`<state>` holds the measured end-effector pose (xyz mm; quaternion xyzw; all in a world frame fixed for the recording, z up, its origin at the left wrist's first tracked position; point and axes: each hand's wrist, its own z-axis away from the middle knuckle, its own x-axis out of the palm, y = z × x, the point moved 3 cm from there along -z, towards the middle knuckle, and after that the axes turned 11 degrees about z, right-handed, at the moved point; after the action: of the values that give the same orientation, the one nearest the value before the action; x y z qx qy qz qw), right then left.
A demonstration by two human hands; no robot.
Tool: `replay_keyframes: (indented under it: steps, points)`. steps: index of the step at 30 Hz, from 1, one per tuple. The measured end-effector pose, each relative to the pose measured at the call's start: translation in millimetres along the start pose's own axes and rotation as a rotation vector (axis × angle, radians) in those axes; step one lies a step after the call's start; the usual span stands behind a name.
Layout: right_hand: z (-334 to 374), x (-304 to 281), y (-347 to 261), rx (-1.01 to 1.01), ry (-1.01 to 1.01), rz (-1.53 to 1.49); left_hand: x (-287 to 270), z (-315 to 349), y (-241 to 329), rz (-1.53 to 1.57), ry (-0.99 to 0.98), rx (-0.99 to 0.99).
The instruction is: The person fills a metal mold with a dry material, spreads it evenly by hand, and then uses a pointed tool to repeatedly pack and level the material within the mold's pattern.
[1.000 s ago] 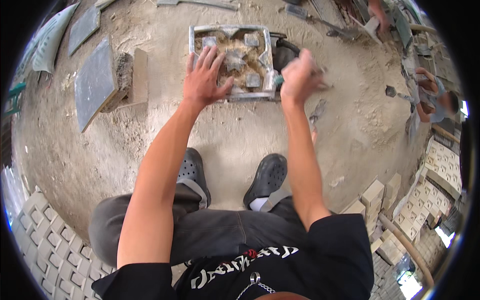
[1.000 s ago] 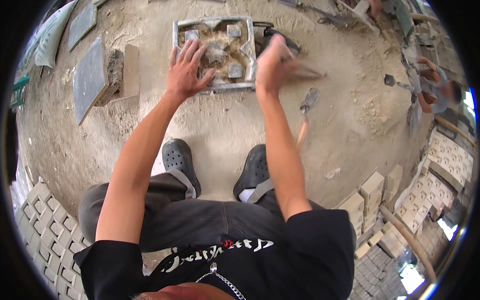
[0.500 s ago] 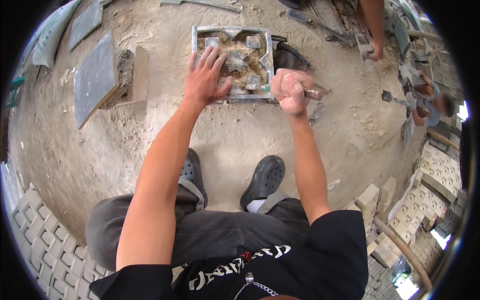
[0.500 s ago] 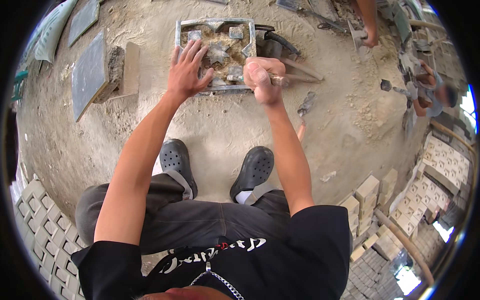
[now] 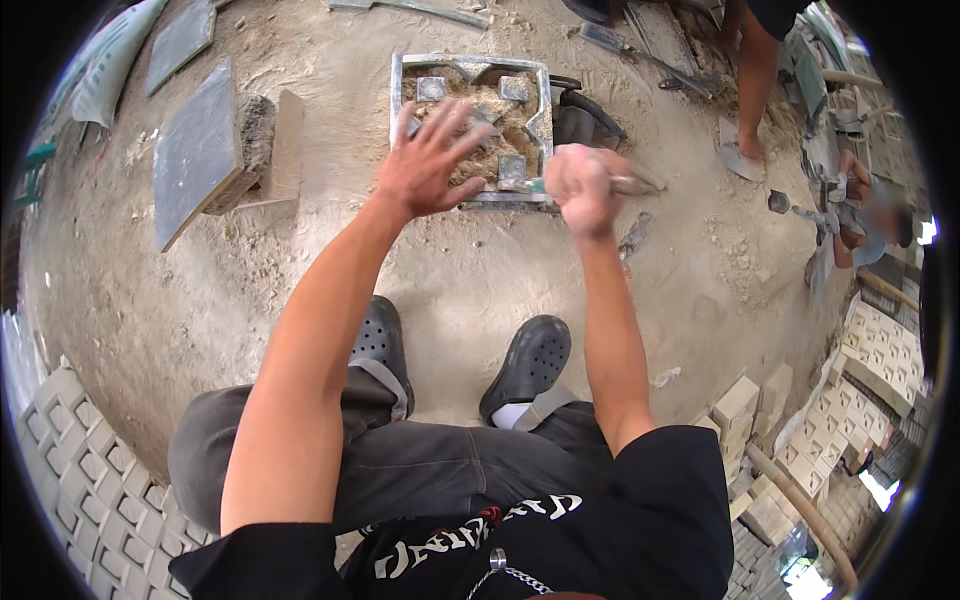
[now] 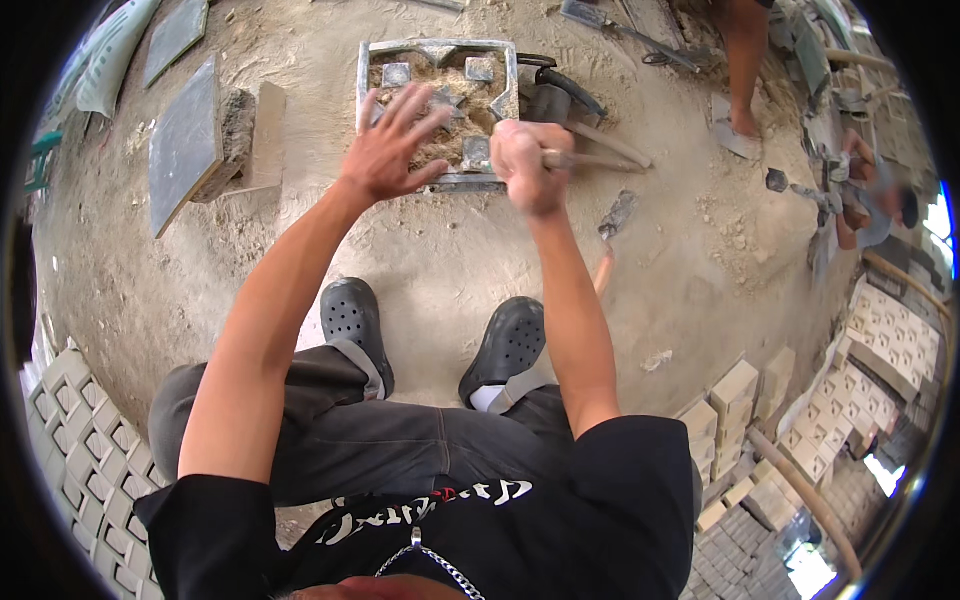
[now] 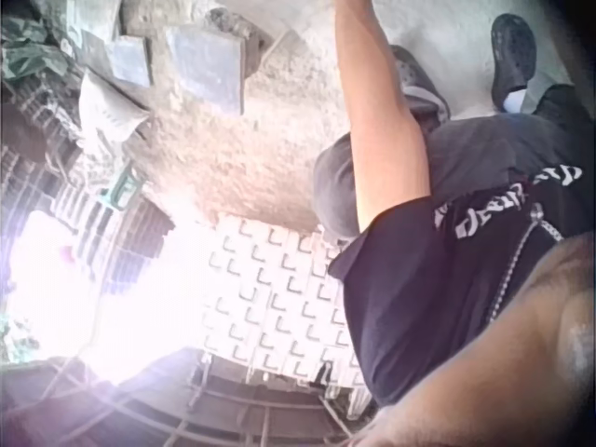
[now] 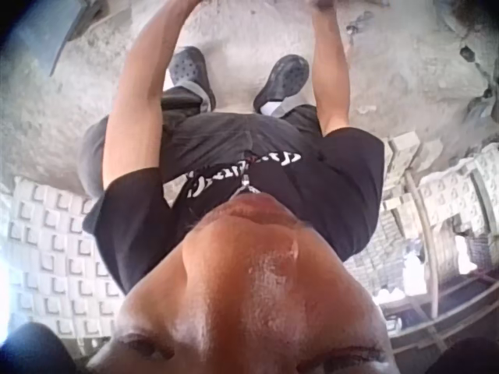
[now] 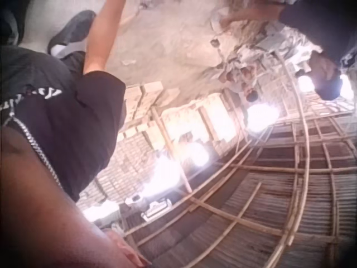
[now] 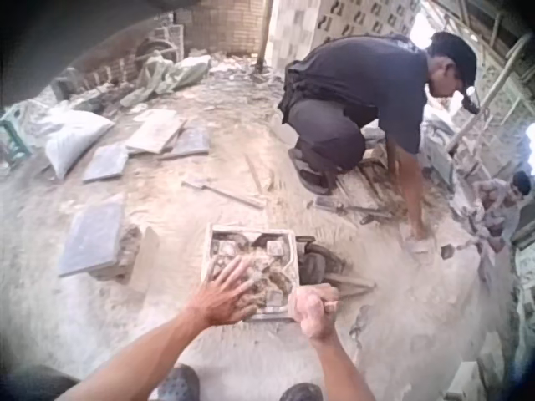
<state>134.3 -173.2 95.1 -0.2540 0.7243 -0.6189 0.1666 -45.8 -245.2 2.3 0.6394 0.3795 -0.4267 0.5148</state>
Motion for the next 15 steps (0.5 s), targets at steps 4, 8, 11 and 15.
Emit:
replay_keyframes:
  steps: [4, 8, 11, 15]
  points:
    - [-1.4, 6.4, 16.7, 0.054, 0.004, 0.060, 8.0, -4.2, 2.4, 0.042, -0.174, 0.196]
    - [6.1, 3.4, 2.1, 0.019, 0.018, 0.061, 6.5, -6.3, -2.1, 0.001, -0.129, 0.180]
    - [1.3, 3.1, 20.6, 0.069, 0.024, 0.042, 4.6, -10.6, 4.5, 0.025, -0.161, 0.181]
    - [7.6, 4.4, 24.0, -0.075, 0.045, 0.048, 2.4, -12.4, 2.8, 0.001, -0.171, 0.175]
